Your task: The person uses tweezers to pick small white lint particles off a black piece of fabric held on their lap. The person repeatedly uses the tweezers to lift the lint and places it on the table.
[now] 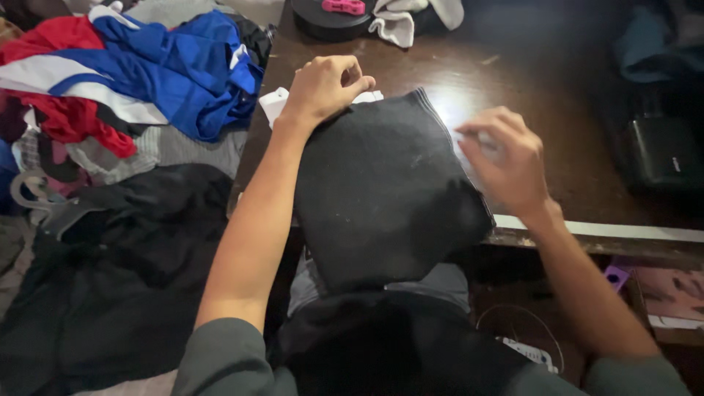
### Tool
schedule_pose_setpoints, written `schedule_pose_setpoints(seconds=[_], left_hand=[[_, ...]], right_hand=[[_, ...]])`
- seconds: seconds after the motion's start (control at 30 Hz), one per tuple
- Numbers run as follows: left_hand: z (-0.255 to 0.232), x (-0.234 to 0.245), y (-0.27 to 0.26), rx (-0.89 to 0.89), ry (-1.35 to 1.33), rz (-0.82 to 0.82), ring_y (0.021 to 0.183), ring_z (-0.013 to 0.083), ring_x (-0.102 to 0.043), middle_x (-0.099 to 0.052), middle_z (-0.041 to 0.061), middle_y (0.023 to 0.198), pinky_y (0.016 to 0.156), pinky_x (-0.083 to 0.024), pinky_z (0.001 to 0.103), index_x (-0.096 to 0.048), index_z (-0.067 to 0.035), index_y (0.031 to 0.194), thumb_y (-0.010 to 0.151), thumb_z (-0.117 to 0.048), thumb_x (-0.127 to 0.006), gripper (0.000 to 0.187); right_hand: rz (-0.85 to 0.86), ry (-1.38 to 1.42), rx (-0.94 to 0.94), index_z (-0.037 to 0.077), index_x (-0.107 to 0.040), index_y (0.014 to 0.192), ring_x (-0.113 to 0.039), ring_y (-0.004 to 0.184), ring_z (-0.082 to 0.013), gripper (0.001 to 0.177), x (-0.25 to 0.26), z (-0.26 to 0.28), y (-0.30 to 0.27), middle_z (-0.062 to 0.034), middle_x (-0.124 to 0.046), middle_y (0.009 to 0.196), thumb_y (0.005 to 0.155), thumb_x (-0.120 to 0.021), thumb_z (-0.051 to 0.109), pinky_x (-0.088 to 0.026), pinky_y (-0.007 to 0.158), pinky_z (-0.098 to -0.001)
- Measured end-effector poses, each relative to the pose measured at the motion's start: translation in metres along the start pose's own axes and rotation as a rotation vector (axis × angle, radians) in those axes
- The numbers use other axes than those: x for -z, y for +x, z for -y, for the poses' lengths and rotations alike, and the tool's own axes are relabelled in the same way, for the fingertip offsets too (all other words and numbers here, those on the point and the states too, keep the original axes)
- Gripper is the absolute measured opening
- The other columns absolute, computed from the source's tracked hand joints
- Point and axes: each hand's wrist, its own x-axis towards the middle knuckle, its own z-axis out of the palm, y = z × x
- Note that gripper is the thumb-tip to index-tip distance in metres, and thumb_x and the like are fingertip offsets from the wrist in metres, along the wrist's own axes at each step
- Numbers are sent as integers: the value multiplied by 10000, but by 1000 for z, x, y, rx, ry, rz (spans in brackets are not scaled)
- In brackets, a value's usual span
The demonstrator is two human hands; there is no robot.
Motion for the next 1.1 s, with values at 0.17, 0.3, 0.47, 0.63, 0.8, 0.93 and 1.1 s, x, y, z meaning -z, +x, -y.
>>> schedule_pose_setpoints(seconds=[0.17, 0.3, 0.47, 0.63, 0.8, 0.93, 1.1], left_hand=[[-4, -3, -5, 10, -2, 108, 807, 291, -736, -760, 114, 858, 733, -550, 416, -754, -73, 897, 859, -422, -784, 352], [-2, -3, -3, 35, -3, 123, 832, 284, -741, -768, 109, 875, 753, -553, 414, -762, -77, 913, 845, -402, -786, 333], [-1, -5, -3, 36, -5, 132, 865, 280, -744, -773, 110, 903, 784, -555, 413, -768, -74, 943, 852, -364, -778, 303], [-2, -4, -3, 69, -3, 155, 877, 272, -748, -775, 107, 921, 803, -561, 403, -777, -90, 961, 851, -351, -775, 284], [-2, -5, -2, 82, 16, 157, 898, 265, -747, -778, 103, 937, 811, -558, 405, -777, -89, 969, 853, -358, -777, 293], [-2, -5, -3, 121, 18, 172, 903, 259, -748, -781, 97, 938, 818, -562, 403, -778, -95, 965, 854, -369, -770, 295], [-2, -5, -2, 88, 19, 163, 904, 266, -747, -777, 100, 932, 818, -556, 406, -777, -94, 970, 853, -361, -766, 291]], right_hand=[[105, -58, -16, 75, -759, 1090, -659, 1087, -271, 164, 4, 24, -38, -83, -727, 1064, 927, -752, 97, -522, 967, -395], [143, -122, 9, 88, -769, 1085, -631, 1105, -276, 159, 4, 24, -31, -62, -726, 1072, 932, -744, 120, -494, 1009, -411], [125, -198, -4, 82, -768, 1035, -642, 1052, -273, 143, -1, 30, -30, -43, -725, 1017, 898, -752, 123, -502, 975, -410], [87, -223, -116, 69, -759, 1022, -660, 983, -264, 135, -9, 46, -38, -41, -726, 978, 897, -755, 120, -512, 924, -392], [75, -221, -168, 56, -752, 996, -654, 944, -269, 126, -18, 51, -37, -51, -709, 916, 886, -762, 117, -517, 903, -400], [91, -227, -224, 46, -746, 961, -656, 921, -252, 105, -23, 50, -38, -44, -713, 878, 889, -768, 118, -527, 872, -398], [58, -182, -257, 44, -741, 979, -662, 935, -240, 113, -16, 53, -41, -63, -709, 935, 886, -762, 105, -552, 802, -361]])
